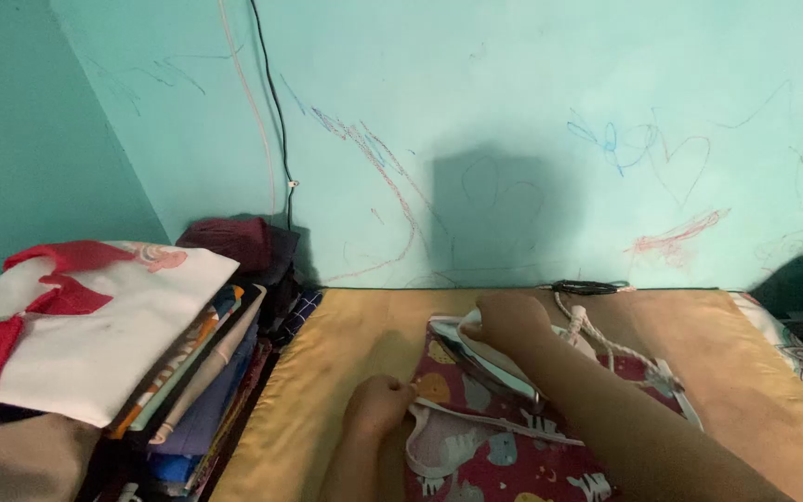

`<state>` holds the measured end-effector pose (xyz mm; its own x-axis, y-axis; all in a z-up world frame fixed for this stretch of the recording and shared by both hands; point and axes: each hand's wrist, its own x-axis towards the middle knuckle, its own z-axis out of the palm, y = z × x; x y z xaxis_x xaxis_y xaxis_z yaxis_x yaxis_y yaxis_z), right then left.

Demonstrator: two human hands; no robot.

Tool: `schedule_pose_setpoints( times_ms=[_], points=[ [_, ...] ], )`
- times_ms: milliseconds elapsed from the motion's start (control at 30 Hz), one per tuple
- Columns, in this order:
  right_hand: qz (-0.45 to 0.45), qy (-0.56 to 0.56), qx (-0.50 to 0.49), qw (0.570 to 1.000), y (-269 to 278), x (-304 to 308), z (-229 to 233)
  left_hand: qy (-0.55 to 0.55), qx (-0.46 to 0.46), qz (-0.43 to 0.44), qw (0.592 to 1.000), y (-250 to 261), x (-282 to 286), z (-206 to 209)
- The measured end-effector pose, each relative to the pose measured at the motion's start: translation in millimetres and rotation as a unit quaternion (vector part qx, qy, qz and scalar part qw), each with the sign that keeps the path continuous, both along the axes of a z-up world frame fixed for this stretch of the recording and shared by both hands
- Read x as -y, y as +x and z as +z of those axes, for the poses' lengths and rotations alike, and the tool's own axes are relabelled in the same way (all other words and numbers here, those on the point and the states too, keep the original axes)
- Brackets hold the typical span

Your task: Iron and fold various pieces of clothing on a flat surface.

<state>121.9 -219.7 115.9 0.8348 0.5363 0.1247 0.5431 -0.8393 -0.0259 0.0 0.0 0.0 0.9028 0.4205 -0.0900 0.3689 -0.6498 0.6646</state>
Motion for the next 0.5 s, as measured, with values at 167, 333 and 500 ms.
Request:
schedule_pose_setpoints(
  times_ms=[167,333,500],
  points=[
    [0.044,-0.035,-0.04,0.998,-6.1,37.8,14.3,-0.006,0.008,0.001,1.0,-5.9,1.6,10.0],
    [-0.024,-0.124,-0.09,0.988,-27.8,120.0,46.5,0.017,0.031,0.006,0.999,-0.4,-1.1,-2.0],
    [-0.096,-0.168,-0.028,0.981,20.6,223.2,16.0,0.029,0.021,0.004,0.999,-2.6,1.4,1.7]
  ],
)
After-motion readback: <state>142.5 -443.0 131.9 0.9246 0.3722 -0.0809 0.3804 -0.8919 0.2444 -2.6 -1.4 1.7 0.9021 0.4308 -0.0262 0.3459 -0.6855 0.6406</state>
